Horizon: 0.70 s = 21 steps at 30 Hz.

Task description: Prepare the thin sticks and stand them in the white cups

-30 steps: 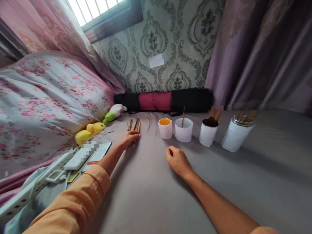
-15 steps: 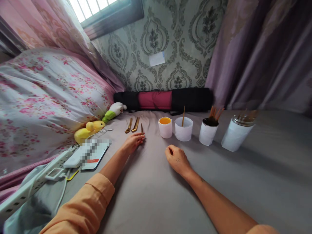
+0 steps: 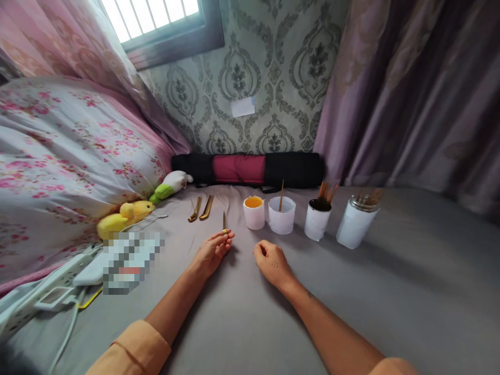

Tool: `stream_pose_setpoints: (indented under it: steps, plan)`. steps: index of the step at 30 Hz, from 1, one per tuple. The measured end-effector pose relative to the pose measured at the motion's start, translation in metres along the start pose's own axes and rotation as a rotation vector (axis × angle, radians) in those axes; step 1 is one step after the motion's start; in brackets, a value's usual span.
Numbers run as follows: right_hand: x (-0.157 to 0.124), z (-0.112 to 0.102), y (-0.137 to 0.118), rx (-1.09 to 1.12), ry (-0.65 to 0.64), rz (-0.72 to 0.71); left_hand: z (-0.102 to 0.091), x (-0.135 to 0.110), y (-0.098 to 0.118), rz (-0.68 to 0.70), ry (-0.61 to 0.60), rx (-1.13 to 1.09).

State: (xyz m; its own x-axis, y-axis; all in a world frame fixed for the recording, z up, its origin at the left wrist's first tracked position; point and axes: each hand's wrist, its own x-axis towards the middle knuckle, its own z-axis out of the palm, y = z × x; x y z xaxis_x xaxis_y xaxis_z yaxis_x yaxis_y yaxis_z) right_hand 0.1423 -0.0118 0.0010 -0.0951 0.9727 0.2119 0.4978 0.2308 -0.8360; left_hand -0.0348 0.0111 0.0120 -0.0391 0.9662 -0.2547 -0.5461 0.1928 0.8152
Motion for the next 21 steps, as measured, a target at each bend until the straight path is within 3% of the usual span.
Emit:
stream_pose_setpoints:
  steps: [11, 21]
  plan:
    - [-0.003, -0.003, -0.002, 0.075, 0.001, 0.025, 0.013, -0.028, -0.013, -0.120, -0.031, -0.065]
    - [-0.003, -0.005, -0.004, 0.223, -0.048, 0.147, 0.013, -0.036, -0.023, -0.002, -0.169, 0.091]
